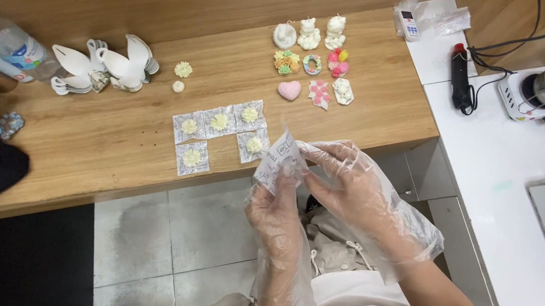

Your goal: Packaging small flower-shaped candle pieces into individual plastic bags.

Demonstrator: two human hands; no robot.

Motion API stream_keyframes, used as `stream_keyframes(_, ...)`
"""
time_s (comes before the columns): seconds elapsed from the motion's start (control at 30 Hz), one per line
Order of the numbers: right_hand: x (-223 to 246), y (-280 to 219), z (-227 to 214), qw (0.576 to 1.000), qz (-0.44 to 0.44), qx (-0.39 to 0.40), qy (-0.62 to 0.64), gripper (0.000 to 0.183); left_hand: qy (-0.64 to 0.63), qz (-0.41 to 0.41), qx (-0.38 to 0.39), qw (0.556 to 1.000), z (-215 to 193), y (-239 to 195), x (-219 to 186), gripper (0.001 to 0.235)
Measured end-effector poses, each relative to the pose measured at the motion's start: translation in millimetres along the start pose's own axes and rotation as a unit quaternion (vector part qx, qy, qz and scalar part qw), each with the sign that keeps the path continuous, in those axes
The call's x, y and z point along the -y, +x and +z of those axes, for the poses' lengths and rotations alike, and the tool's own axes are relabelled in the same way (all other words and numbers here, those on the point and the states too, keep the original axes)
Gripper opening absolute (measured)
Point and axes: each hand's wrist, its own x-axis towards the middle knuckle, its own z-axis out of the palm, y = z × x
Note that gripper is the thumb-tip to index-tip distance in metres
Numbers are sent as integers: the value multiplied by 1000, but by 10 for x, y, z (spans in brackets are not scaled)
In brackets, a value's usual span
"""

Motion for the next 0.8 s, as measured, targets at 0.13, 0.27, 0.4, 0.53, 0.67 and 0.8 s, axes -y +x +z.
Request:
stream_keyframes(0.13, -10, -55, 41, 1000, 27, 3, 5, 34, 87, -24, 32, 995, -51, -64, -57, 20)
stream_keyframes(0.27, -7, -1, 40, 1000, 13, 2, -8, 26, 76, -28, 40, 996, -56, -77, -27, 22)
stream_keyframes(0.4, -121, -14, 63, 997, 68, 23, 19, 23, 79, -21, 18, 996, -21, -73, -155, 24)
stream_keyframes(0.53, -154, 10, -10, 989, 125, 10, 73, 20, 25, -79, 15, 996, -40, -14, -119, 24)
stream_keyframes(0.67, 28, 28, -166, 996, 52, 26, 73, 35, 32, -79, 43, 995, -67, -80, 10, 22)
stream_keyframes(0.8, -60, -35, -173, 995, 76, 21, 67, 28, 59, -55, 77, 994, -76, -141, 114, 21)
